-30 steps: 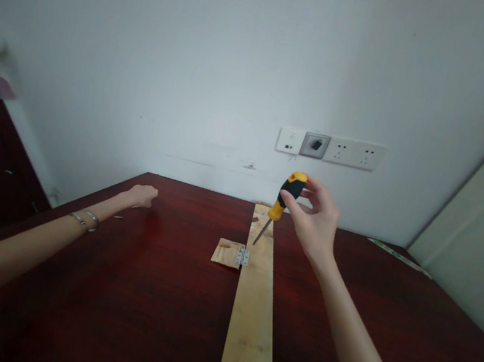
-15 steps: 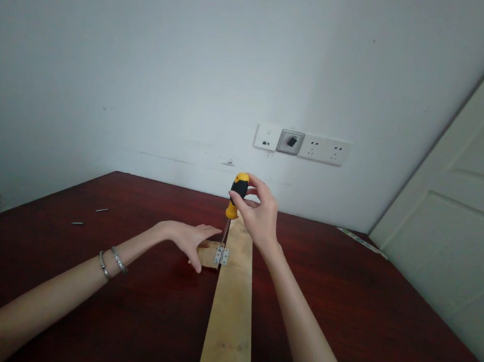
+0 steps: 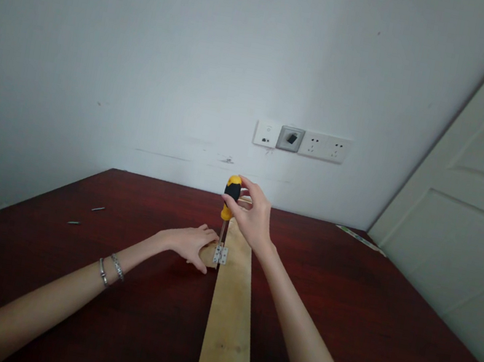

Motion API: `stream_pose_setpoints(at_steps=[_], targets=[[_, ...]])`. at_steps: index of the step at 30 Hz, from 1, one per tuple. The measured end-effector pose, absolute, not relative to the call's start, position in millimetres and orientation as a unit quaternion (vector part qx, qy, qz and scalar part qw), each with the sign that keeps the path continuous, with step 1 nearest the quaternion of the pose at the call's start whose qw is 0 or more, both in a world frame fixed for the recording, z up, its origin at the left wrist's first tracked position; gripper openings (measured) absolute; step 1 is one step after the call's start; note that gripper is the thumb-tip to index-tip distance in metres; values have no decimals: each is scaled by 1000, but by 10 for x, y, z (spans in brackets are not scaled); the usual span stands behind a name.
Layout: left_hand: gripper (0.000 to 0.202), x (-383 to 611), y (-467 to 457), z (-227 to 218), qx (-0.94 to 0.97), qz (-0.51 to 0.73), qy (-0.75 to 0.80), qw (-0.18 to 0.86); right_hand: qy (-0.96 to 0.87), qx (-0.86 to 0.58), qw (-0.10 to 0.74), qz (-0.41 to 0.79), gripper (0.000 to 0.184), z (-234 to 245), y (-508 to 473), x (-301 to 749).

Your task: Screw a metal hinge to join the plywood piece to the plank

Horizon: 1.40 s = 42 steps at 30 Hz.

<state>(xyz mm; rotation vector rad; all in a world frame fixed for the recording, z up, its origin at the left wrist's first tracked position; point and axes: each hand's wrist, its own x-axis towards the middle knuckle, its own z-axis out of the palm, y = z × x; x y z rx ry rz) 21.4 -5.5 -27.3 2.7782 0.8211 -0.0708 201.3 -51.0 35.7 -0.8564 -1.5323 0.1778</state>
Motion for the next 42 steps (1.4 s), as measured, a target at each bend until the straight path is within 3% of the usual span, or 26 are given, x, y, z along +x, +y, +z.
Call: stream_pose_setpoints(at_steps=[17,33,42], targets=[[57,219,-68,-216,955,-20,272,117,-683,-361,629,86,47,328,-514,1976],[57,205,-46,-237,953,-11,282,108,-694,-357,622,63,48,280,-485,1972],[53,114,1,-150,945,39,266,187,-682,-348,640,63,48,381,-540,1988]])
